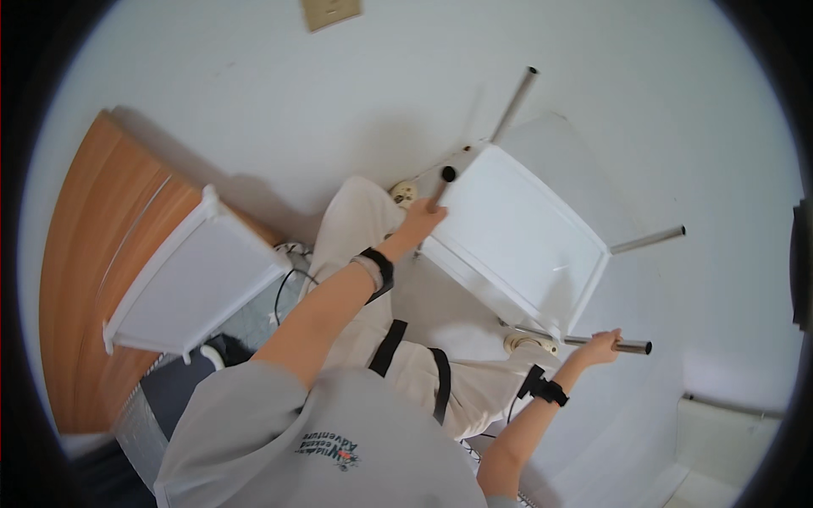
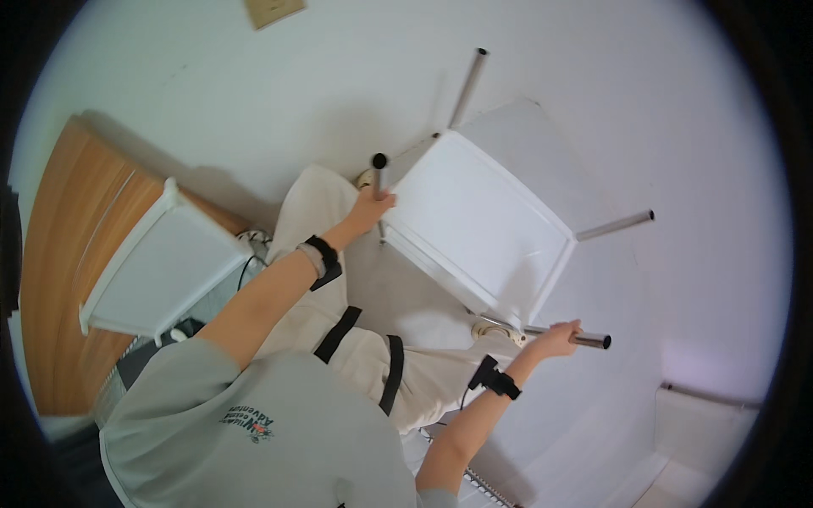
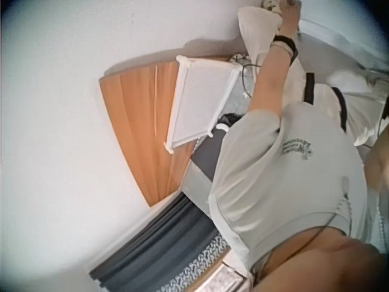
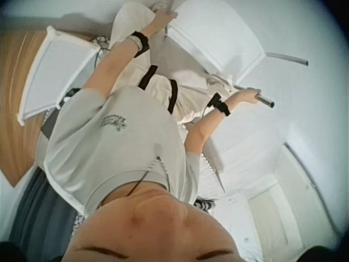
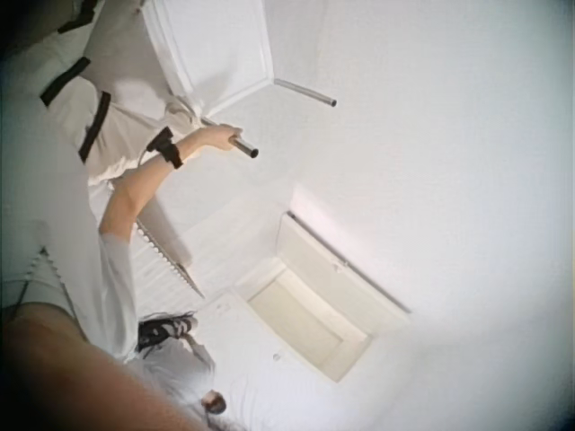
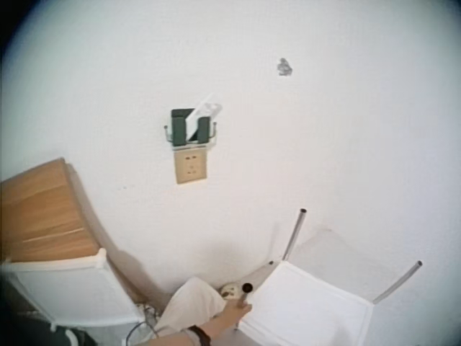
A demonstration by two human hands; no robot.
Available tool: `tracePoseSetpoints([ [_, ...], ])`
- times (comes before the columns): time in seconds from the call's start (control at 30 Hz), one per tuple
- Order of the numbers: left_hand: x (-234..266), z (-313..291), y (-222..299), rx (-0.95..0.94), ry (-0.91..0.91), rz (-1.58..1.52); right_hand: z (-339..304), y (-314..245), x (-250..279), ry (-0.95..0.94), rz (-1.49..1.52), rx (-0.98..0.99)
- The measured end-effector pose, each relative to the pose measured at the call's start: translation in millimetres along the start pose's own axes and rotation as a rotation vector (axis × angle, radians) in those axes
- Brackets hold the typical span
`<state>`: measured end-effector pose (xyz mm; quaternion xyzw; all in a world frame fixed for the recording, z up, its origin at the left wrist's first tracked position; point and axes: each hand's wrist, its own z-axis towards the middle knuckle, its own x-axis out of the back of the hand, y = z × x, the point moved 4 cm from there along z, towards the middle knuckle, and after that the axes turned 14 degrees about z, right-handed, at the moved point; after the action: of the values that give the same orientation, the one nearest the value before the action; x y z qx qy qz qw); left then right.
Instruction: Assembling the frame and shelves of a white plastic storage cart.
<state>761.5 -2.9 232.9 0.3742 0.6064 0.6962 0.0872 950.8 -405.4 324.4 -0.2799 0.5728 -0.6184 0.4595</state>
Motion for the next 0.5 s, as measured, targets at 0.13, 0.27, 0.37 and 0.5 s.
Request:
tracePoseSetpoints([
  [0.13, 25, -16, 14, 0.044, -0.122, 0.199, 1, -11, 12, -0.419, -0.223, 0.023],
  [0.27, 98, -55, 61, -0.371, 0.010, 0.548, 4, 13, 68, -0.750, -0.626, 0.022],
  [0.37, 190, -117, 128, -0.211, -0.017, 0.253, -2, 34, 118, -0.873, -0.752, -0.150],
  [0.5, 292, -189, 154, 0.055, 0.133, 0.634, -47, 13, 109, -0.831, -0.730, -0.410],
])
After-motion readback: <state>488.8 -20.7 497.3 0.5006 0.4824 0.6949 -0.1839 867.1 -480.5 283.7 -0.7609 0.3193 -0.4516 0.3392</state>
